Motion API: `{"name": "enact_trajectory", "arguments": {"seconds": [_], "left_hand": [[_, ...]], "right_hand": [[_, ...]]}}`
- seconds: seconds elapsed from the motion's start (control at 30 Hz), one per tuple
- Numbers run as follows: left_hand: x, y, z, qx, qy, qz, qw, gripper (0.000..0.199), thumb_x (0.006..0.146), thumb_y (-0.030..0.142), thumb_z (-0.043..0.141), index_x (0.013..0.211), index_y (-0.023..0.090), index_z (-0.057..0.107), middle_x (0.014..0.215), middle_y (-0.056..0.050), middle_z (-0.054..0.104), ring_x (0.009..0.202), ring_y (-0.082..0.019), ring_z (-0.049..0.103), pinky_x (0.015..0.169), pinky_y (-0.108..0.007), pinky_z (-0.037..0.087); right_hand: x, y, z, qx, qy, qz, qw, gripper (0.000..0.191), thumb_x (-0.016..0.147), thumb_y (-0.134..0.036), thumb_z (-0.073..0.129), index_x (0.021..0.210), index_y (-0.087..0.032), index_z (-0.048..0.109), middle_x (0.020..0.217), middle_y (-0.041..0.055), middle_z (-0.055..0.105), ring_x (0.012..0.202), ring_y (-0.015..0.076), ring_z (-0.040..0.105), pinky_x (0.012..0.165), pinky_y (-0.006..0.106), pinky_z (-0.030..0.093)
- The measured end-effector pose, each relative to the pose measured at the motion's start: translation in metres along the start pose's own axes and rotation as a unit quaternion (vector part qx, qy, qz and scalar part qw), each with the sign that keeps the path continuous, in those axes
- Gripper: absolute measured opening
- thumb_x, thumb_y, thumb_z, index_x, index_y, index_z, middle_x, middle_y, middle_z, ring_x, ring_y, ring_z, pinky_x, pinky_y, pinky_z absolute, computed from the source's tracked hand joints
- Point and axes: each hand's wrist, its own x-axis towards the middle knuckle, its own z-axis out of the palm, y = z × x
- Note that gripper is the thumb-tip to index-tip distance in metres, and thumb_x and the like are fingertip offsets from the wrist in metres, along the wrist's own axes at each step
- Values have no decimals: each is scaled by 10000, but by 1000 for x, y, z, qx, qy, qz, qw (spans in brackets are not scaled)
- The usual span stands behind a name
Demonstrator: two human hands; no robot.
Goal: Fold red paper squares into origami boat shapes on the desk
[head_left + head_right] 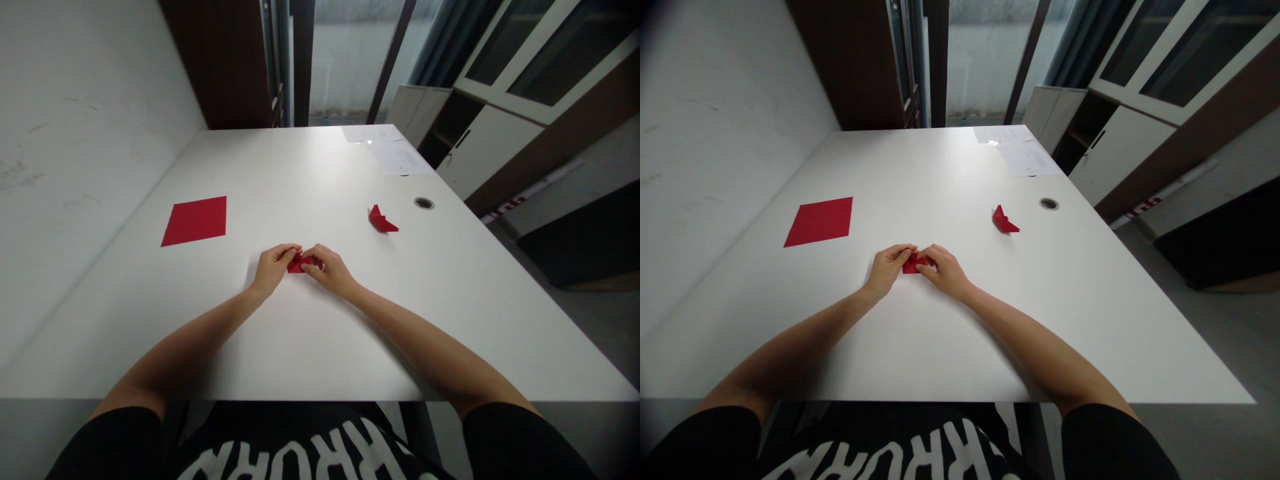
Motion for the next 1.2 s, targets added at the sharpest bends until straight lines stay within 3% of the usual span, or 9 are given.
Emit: {"name": "enact_trajectory", "arguments": {"seconds": [0.2,0.37,0.47,0.57,0.73,0.87,1.0,1.2], "left_hand": [[2,-3,-1,-36,0,-27,999,280,847,444,751,932,177,759,997,-60,729,935,-180,659,890,-350,546],[1,4,0,-49,-49,-91,993,327,854,476,739,962,168,719,983,-59,700,919,-181,658,827,-345,571],[1,5,0,-73,-71,-102,990,340,848,473,752,986,165,709,1028,-69,703,966,-196,669,869,-373,570],[3,2,-2,-108,-65,-92,988,358,839,479,764,977,157,691,1017,-71,718,964,-197,684,947,-408,547],[4,-2,-4,-139,-17,-126,982,403,837,523,760,957,192,562,977,-51,740,816,-166,718,906,-400,550],[1,0,0,-164,-17,-127,978,405,858,504,746,935,205,483,990,-44,739,826,-164,726,939,-413,536],[-1,2,2,-173,-31,-117,977,363,880,482,727,946,197,511,977,-44,726,890,-161,704,962,-404,518],[1,-1,2,-149,-6,-93,984,384,868,511,731,938,189,534,910,-18,704,870,-154,678,925,-387,532]], "right_hand": [[-1,1,1,-11,31,12,999,65,960,-208,588,989,-221,645,901,27,622,733,146,557,648,288,478],[-1,4,-1,-12,80,10,997,54,971,-226,575,967,-226,629,920,37,615,780,165,580,662,309,514],[-1,6,-1,-3,81,11,997,47,971,-246,577,960,-229,620,924,35,618,809,172,593,691,325,533],[-1,6,-1,-11,92,13,996,53,972,-260,580,943,-231,614,898,31,619,810,178,592,713,340,533],[-1,6,-2,-13,129,22,991,68,983,-279,565,946,-233,598,888,28,636,797,180,603,737,352,542],[-2,7,-1,-21,120,4,993,56,992,-267,551,967,-236,590,917,39,628,827,186,608,754,360,551],[-3,8,0,-38,106,-17,993,61,1001,-261,537,982,-242,591,932,48,623,839,190,611,768,370,559],[-4,7,2,-28,86,-18,996,92,973,-316,605,1006,-234,582,962,47,620,825,178,622,717,340,572]]}}
